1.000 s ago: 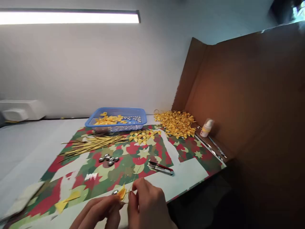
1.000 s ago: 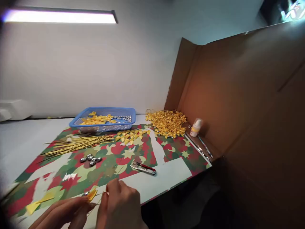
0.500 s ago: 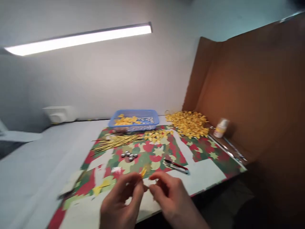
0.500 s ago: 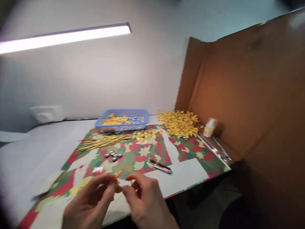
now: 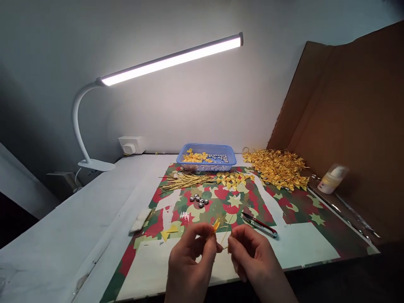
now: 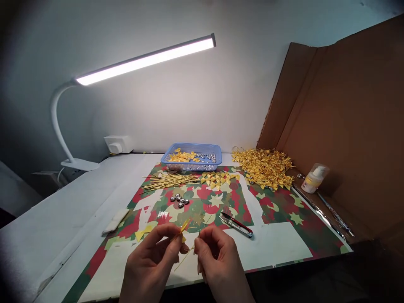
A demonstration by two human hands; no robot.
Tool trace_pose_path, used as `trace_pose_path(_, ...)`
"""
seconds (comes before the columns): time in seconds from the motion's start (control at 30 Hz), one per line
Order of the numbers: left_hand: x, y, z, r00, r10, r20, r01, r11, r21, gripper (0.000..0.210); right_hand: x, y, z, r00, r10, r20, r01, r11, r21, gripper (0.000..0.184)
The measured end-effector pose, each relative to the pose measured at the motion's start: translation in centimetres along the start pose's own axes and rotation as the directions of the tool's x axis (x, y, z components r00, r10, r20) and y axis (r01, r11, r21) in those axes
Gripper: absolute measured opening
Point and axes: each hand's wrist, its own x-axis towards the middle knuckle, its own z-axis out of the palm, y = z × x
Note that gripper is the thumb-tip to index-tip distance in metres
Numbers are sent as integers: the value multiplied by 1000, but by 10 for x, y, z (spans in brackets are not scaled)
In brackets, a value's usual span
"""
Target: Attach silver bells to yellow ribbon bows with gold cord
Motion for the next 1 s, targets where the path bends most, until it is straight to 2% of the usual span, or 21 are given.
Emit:
trace_pose_path(0.07,-1,-4,0,994,105,28,-106,992,69,3,0,3,4,992,-62,-109,55,996,-69,39)
trace_pose_path(0.13,-1,-7,-1,980,191,64,-197,974,114,5,0,7,7,966,-170,-194,124,966,-227,35)
trace_pose_path(0.17,-1,-9,-1,973,218,74,-226,966,124,6,0,9,7,941,-260,-218,171,919,-356,33)
trace_pose_path(0.23,-1,-11,-1,965,252,78,-261,957,127,6,1,13,7,865,-459,-202,249,743,-621,32)
trace_pose_path(0.3,-3,-12,0,962,256,93,-266,956,121,6,3,17,6,809,-570,-146,277,588,-760,33)
trace_pose_path(0.37,-5,-13,1,967,238,94,-247,963,108,6,6,22,5,772,-623,-129,276,511,-814,33)
trace_pose_path(0.47,-7,-15,2,982,188,20,-189,979,78,4,7,30,3,716,-685,-134,259,439,-860,34)
trace_pose_path(0.57,-4,-16,0,986,155,-57,-151,987,60,7,6,31,0,695,-707,-132,243,404,-882,37)
trace_pose_path(0.6,-2,-16,-1,988,141,-68,-138,989,51,8,4,28,-2,712,-687,-145,238,430,-871,38)
trace_pose_path(0.67,1,-14,-3,991,103,-87,-102,995,19,7,1,21,-4,793,-577,-196,231,583,-779,40)
trace_pose_path(0.73,4,-10,-5,995,58,-85,-60,998,-20,6,-1,13,-5,896,-378,-234,195,807,-557,41)
trace_pose_path(0.8,5,-7,-5,997,20,-77,-24,998,-53,10,-1,7,-4,971,-158,-181,105,956,-273,42)
trace_pose_path(0.83,5,-6,-4,997,6,-74,-11,998,-67,11,-1,5,-3,991,-64,-119,46,987,-151,47)
trace_pose_path(0.9,4,-5,-2,997,-9,-71,3,997,-82,11,1,5,-1,997,66,35,-67,997,33,56)
trace_pose_path(0.97,3,-5,0,997,-8,-73,2,997,-74,10,3,6,2,983,114,145,-134,981,139,58)
trace_pose_path(1.0,2,-6,1,997,-1,-75,-4,998,-63,10,4,7,3,980,116,162,-143,976,166,56)
